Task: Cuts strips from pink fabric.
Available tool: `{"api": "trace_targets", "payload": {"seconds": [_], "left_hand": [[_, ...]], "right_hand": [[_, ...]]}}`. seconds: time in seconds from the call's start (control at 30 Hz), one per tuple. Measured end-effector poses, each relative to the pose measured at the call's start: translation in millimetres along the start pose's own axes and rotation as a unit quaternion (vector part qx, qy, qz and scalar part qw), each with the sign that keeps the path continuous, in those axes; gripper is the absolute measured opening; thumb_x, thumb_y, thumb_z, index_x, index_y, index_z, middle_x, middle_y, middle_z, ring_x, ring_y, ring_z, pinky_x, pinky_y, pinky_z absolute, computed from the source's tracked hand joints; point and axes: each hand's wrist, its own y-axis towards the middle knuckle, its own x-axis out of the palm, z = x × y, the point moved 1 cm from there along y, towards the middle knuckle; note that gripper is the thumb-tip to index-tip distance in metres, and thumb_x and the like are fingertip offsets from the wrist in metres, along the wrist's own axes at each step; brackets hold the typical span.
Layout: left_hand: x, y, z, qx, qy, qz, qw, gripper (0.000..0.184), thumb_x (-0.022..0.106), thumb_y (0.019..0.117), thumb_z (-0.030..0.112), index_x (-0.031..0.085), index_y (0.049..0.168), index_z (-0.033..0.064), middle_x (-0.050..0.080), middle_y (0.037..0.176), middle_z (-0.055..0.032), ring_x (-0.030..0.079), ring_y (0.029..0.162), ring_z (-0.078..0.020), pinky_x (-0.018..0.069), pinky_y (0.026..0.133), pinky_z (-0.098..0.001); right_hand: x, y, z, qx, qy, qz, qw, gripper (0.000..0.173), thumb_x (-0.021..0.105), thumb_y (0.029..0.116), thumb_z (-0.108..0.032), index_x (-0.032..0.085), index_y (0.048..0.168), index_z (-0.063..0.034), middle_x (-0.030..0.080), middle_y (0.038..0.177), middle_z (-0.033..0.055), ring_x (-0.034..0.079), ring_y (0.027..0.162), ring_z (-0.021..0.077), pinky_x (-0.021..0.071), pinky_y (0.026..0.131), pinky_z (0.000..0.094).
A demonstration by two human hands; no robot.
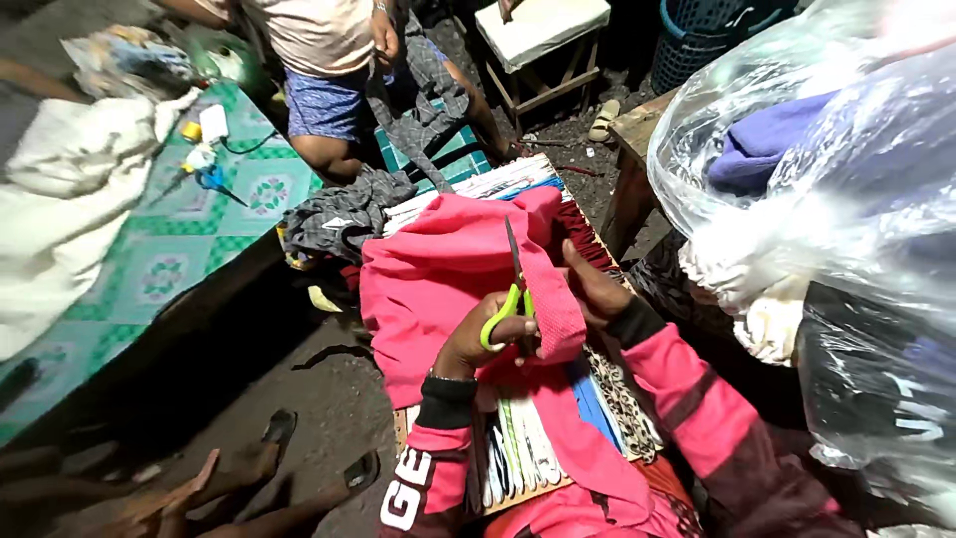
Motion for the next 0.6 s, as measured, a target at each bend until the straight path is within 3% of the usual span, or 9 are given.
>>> {"api": "trace_targets", "payload": {"seconds": [0.03, 0.1, 0.17, 0.23, 0.3, 0.4, 0.47, 0.53, 0.6], "left_hand": [[4.2, -5.2, -1.6, -0.002, 0.011, 0.008, 1.000, 0.023, 0.079, 0.0887, 0.031, 0.070, 0.094, 0.0108, 0.073, 0.079, -0.0027, 0.070, 0.065, -0.0115, 0.0592, 0.056, -0.0280], [10.3, -20.5, -4.8, -0.015, 0.038, 0.035, 0.999, 0.025, 0.078, 0.0885, 0.032, 0.069, 0.095, 0.0095, 0.072, 0.080, -0.0014, 0.070, 0.068, -0.0110, 0.0598, 0.060, -0.0287], [11.5, -40.6, -8.2, -0.039, 0.096, 0.052, 0.993, 0.038, 0.077, 0.0899, 0.033, 0.067, 0.112, 0.0033, 0.075, 0.092, -0.0059, 0.071, 0.076, -0.0138, 0.0603, 0.068, -0.0311], [12.2, -64.8, -11.8, -0.083, 0.193, 0.061, 0.976, 0.058, 0.076, 0.0896, 0.044, 0.064, 0.132, 0.0058, 0.078, 0.100, -0.0046, 0.069, 0.074, -0.0110, 0.0577, 0.065, -0.0290], [12.1, -91.5, -14.6, -0.131, 0.279, 0.068, 0.949, 0.058, 0.074, 0.0881, 0.049, 0.066, 0.131, 0.0103, 0.078, 0.098, -0.0019, 0.072, 0.074, -0.0123, 0.0617, 0.067, -0.0336], [4.0, -119.6, -15.2, -0.144, 0.359, 0.159, 0.909, 0.043, 0.076, 0.0872, 0.041, 0.070, 0.119, 0.0122, 0.076, 0.089, -0.0005, 0.071, 0.071, -0.0133, 0.0619, 0.067, -0.0380], [-4.7, -114.0, -4.1, -0.094, 0.408, 0.295, 0.859, 0.042, 0.074, 0.0886, 0.035, 0.068, 0.122, 0.0104, 0.074, 0.087, -0.0020, 0.071, 0.072, -0.0150, 0.0620, 0.069, -0.0420], [-19.7, -90.2, 11.4, -0.027, 0.449, 0.425, 0.785, 0.043, 0.074, 0.0905, 0.030, 0.064, 0.128, 0.0106, 0.076, 0.104, -0.0031, 0.074, 0.088, -0.0162, 0.0626, 0.079, -0.0438], [-43.2, -59.0, 24.3, 0.027, 0.502, 0.487, 0.714, 0.054, 0.078, 0.0892, 0.027, 0.060, 0.136, 0.0069, 0.070, 0.123, -0.0122, 0.069, 0.110, -0.0279, 0.0571, 0.094, -0.0536]], "right_hand": [[8.7, 7.4, 2.4, -0.004, 0.068, -0.012, 0.998, 0.072, 0.030, 0.0985, -0.077, 0.069, 0.109, -0.0169, 0.073, 0.088, -0.0025, 0.070, 0.076, 0.0065, 0.0608, 0.067, 0.0292], [24.1, 13.4, 2.6, -0.041, 0.105, 0.017, 0.993, 0.049, 0.045, 0.1022, -0.063, 0.067, 0.114, -0.0207, 0.072, 0.092, -0.0070, 0.068, 0.079, 0.0024, 0.0597, 0.070, 0.0255], [25.7, 21.5, 2.3, -0.105, 0.114, 0.051, 0.987, 0.026, 0.056, 0.1045, -0.038, 0.066, 0.115, -0.0172, 0.070, 0.097, -0.0044, 0.067, 0.088, 0.0049, 0.0585, 0.081, 0.0283], [18.0, 24.5, -3.1, -0.125, 0.148, 0.082, 0.978, 0.021, 0.053, 0.1061, -0.025, 0.062, 0.118, -0.0091, 0.069, 0.103, 0.0039, 0.067, 0.097, 0.0136, 0.0574, 0.089, 0.0377], [8.2, 12.1, -12.4, -0.123, 0.127, 0.128, 0.976, 0.022, 0.051, 0.1074, -0.027, 0.059, 0.122, -0.0126, 0.068, 0.105, 0.0015, 0.067, 0.096, 0.0123, 0.0587, 0.087, 0.0360], [-4.8, -5.0, -26.4, -0.137, 0.033, 0.188, 0.972, 0.023, 0.050, 0.1078, -0.034, 0.059, 0.121, -0.0178, 0.068, 0.100, -0.0017, 0.067, 0.090, 0.0099, 0.0589, 0.081, 0.0344], [-3.2, -8.8, -37.9, -0.148, -0.025, 0.223, 0.963, 0.024, 0.050, 0.1080, -0.037, 0.059, 0.119, -0.0168, 0.067, 0.095, 0.0004, 0.067, 0.084, 0.0120, 0.0591, 0.075, 0.0362], [5.0, -7.5, -46.9, -0.173, -0.063, 0.242, 0.952, 0.024, 0.050, 0.1082, -0.035, 0.060, 0.117, -0.0154, 0.067, 0.092, 0.0027, 0.066, 0.080, 0.0136, 0.0582, 0.072, 0.0373], [13.0, -3.9, -54.2, -0.201, -0.093, 0.262, 0.939, 0.022, 0.049, 0.1085, -0.029, 0.061, 0.116, -0.0125, 0.067, 0.091, 0.0041, 0.066, 0.081, 0.0139, 0.0585, 0.074, 0.0377]]}}
